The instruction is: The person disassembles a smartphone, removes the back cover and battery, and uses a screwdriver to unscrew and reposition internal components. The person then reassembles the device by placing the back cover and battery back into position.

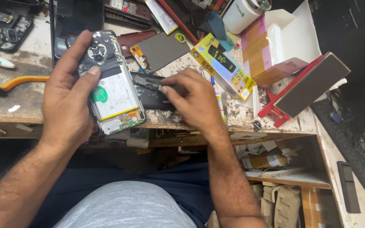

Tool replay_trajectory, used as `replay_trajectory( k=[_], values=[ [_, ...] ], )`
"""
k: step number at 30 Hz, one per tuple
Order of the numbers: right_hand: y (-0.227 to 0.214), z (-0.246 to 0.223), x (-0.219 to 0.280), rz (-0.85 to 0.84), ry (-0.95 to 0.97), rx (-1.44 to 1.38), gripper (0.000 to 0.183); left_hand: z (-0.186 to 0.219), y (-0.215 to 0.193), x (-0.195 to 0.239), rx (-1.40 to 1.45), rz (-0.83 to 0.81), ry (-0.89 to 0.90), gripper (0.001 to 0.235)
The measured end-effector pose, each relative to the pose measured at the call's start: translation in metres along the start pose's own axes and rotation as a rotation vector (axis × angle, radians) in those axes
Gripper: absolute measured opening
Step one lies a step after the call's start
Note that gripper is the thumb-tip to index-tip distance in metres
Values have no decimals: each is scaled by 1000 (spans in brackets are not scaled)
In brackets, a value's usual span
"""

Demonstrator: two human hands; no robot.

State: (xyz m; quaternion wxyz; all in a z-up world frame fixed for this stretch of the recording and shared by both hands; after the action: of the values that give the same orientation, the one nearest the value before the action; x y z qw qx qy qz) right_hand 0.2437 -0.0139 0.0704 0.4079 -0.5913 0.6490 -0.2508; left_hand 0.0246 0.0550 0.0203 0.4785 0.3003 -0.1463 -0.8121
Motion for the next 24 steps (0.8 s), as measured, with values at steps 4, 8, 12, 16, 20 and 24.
replay_trajectory(
  k=[4, 8, 12, 16, 20, 24],
  values=[
    [16, -18, -17, -74, -107, 126, 20, 3, -5, 6, 3, 44, 11, 54],
    [27, -27, -31, -120, -132, 313, 26, 2, -5, 5, 39, 65, 21, 55],
    [29, -25, -33, -133, -133, 316, 22, 0, -6, 5, 59, 64, 34, 55],
    [30, -23, -31, -74, -154, 303, 16, 0, -6, 5, 72, 57, 48, 55],
    [18, -21, -27, 52, -204, 244, 11, 1, -5, 6, 84, 62, 51, 55],
    [2, -1, -26, 42, -34, 133, 11, 2, -4, 6, 68, 74, 38, 55]
  ],
)
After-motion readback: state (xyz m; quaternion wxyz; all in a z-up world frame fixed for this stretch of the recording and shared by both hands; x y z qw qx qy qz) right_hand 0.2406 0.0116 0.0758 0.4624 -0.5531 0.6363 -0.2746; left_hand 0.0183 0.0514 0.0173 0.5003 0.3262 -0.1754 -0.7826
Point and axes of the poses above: each hand's wrist, its own x-axis away from the middle knuckle, its own y-axis out of the palm, z = x × y, the point moved 5 cm from there along -x, towards the middle knuckle, and after that the axes turned 6 degrees about -z, right-handed, at the moved point
